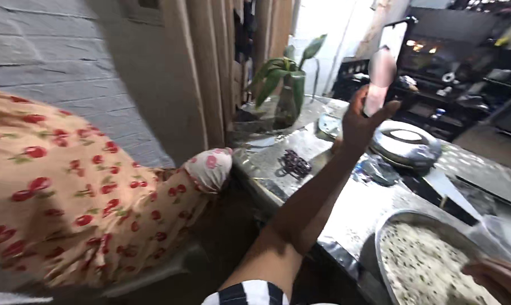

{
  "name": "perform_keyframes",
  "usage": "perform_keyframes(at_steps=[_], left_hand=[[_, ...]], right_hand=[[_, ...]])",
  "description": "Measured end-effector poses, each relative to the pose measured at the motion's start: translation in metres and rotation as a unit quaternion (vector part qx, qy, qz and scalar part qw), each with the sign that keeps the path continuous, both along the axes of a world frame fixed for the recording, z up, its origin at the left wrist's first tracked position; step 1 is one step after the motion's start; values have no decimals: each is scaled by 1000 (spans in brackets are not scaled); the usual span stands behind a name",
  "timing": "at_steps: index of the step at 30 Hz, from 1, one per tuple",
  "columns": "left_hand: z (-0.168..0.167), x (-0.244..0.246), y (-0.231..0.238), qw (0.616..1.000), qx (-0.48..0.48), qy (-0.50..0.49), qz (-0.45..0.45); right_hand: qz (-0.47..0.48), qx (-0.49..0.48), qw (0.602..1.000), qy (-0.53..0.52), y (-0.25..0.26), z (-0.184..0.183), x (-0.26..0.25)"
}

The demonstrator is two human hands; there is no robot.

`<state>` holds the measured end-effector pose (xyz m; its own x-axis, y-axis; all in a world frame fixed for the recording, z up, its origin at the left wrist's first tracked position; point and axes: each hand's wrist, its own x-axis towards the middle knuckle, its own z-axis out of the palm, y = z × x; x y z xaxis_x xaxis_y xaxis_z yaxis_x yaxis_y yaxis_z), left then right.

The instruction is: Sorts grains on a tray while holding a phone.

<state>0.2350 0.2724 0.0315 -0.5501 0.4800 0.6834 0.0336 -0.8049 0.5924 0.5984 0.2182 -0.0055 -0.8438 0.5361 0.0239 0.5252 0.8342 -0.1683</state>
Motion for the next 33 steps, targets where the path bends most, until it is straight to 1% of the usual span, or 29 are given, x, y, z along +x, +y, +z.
perform_keyframes(at_steps=[4, 6, 9, 11, 13, 16, 18, 19, 22, 25, 28, 33], left_hand=[[-5, 6, 6, 1000, 16, 10, -12], [-8, 11, 7, 1000, 6, 22, -13], [-15, 26, 9, 997, -58, 44, 7], [-22, 39, 7, 990, -119, 71, 16], [-29, 54, 5, 980, -163, 112, 25], [-42, 68, 5, 963, -194, 183, 34], [-52, 74, 4, 954, -201, 224, 19], [-56, 75, 7, 954, -188, 234, 3], [-70, 79, 14, 958, -148, 246, -27], [-77, 84, 17, 956, -159, 242, -41], [-87, 90, 18, 958, -172, 223, -58], [-91, 95, 18, 958, -200, 195, -69]], right_hand=[[-5, 0, 1000, 15, -5, -2, -1], [-3, 28, 999, 31, -4, -5, 3], [16, 106, 991, 83, 1, -16, 9], [16, 116, 989, 94, 0, -16, 12], [-7, 92, 992, 82, -2, -8, 13], [-60, 76, 992, 77, 0, 4, 19], [-82, 87, 989, 92, 6, 6, 30], [-94, 106, 984, 108, 12, 6, 36], [-178, 151, 962, 143, 29, 8, 51], [-243, 180, 935, 186, 42, 3, 62], [-255, 187, 927, 203, 49, -3, 58], [-214, 187, 943, 173, 44, -9, 45]])
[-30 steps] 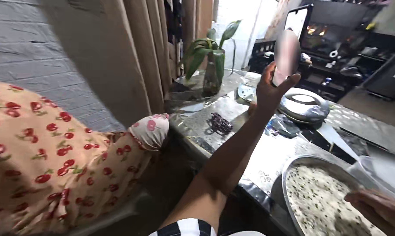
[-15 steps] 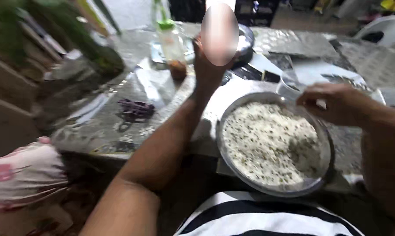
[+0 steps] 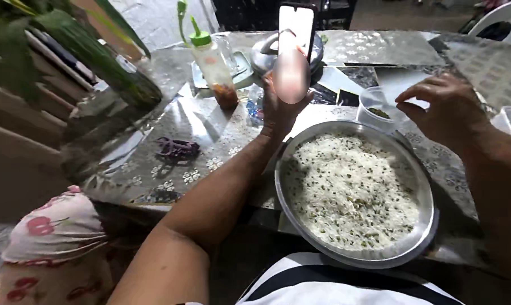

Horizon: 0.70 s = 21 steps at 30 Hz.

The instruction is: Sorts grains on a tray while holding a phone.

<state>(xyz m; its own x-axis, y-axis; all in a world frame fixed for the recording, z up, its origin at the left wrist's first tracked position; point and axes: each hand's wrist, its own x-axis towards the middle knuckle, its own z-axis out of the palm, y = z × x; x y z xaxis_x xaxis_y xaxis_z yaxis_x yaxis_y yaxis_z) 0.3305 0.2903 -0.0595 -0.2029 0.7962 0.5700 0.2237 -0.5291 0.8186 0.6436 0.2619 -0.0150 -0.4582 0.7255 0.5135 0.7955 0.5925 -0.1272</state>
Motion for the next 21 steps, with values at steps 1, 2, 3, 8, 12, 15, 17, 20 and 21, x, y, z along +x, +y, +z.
perform_keyframes(at_steps=[1, 2, 3, 8, 12, 15, 17, 20, 21], left_hand=[[1, 0, -1, 1000, -4, 0, 3], [3, 0, -1, 1000, -5, 2, 9], [4, 0, -1, 1000, -6, 6, 18], [9, -1, -2, 999, 12, 6, 36], [14, -3, -2, 998, 12, 11, 54], [17, -3, -4, 998, 11, 1, 58], [18, -2, -3, 998, 29, -13, 54], [18, -3, -3, 997, 46, -38, 46], [19, -4, -3, 997, 50, -45, 45]], right_hand=[[29, -8, 1000, -2, -8, 2, -5], [70, -33, 997, -11, -17, 4, -10], [107, -82, 990, -30, -27, 5, -17], [137, -270, 928, -216, -48, -12, -61], [183, -198, 947, -172, -45, -16, -52], [214, -138, 957, -137, -47, -14, -47], [219, -129, 958, -134, -48, -12, -47], [227, -102, 959, -138, -45, -16, -46], [228, -89, 960, -138, -44, -17, -46]])
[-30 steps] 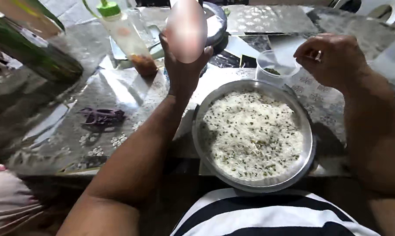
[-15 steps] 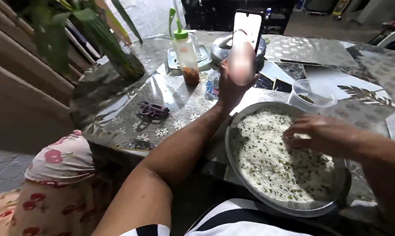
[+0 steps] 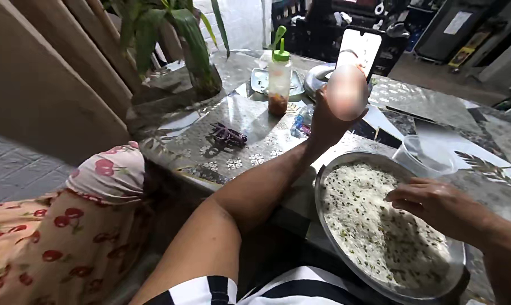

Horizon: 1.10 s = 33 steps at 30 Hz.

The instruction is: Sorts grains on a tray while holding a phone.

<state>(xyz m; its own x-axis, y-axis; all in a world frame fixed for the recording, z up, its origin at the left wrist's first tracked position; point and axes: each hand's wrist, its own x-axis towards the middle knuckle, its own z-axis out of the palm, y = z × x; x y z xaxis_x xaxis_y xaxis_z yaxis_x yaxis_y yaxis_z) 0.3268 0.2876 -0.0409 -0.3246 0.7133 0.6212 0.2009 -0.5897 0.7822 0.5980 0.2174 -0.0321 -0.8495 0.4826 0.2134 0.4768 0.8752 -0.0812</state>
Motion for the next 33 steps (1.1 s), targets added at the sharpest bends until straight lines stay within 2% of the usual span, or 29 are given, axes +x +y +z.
perform_keyframes(at_steps=[13, 17, 23, 27, 31, 33], left_hand=[[16, -12, -1, 998, 3, -43, -50], [19, -15, -2, 998, 19, -40, -40], [24, -17, -5, 999, 27, -14, -28], [23, -13, -5, 1000, 15, 10, 18], [20, -6, -9, 997, -18, 51, 48], [18, -4, -13, 996, -25, 80, 42]], right_hand=[[1, 29, 999, 18, 4, 1, 8], [2, 17, 1000, 13, 5, 2, 9], [0, 9, 1000, 8, 1, 4, 8], [-2, 33, 999, 28, -2, 4, 8], [-11, -7, 1000, 11, -8, 13, 5], [-48, -42, 998, -10, -11, 21, 6]])
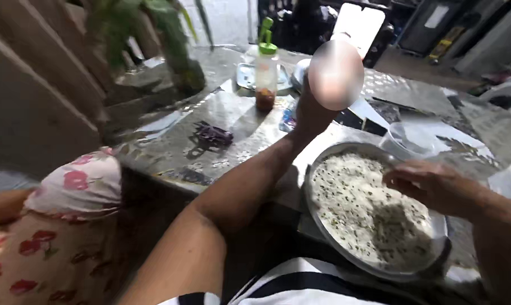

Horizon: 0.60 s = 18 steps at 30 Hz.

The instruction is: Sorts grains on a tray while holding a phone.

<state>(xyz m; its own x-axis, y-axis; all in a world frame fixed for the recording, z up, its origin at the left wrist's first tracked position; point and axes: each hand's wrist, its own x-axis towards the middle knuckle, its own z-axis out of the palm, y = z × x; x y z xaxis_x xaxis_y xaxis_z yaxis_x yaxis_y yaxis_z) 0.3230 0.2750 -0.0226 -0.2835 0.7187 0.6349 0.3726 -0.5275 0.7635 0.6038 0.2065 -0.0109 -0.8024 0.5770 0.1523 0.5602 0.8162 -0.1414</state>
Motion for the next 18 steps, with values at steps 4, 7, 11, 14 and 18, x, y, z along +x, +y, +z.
perform_keyframes(at_steps=[4, 7, 11, 14, 18], left_hand=[[-10, 6, 6, 999, 23, 23, -26], [-16, 8, 8, 997, 42, 15, -57], [-19, 13, 3, 997, 11, 7, -76], [-23, 13, 4, 998, 15, 22, -65], [-26, 17, 1, 998, 13, 27, -57]], right_hand=[[-57, 47, 997, 25, 11, 4, 14], [-111, 97, 985, 91, 30, 7, 26], [-191, 146, 960, 145, 60, 1, 32], [-189, 141, 960, 149, 54, 1, 26], [-25, -23, 996, 80, 4, 3, 4]])
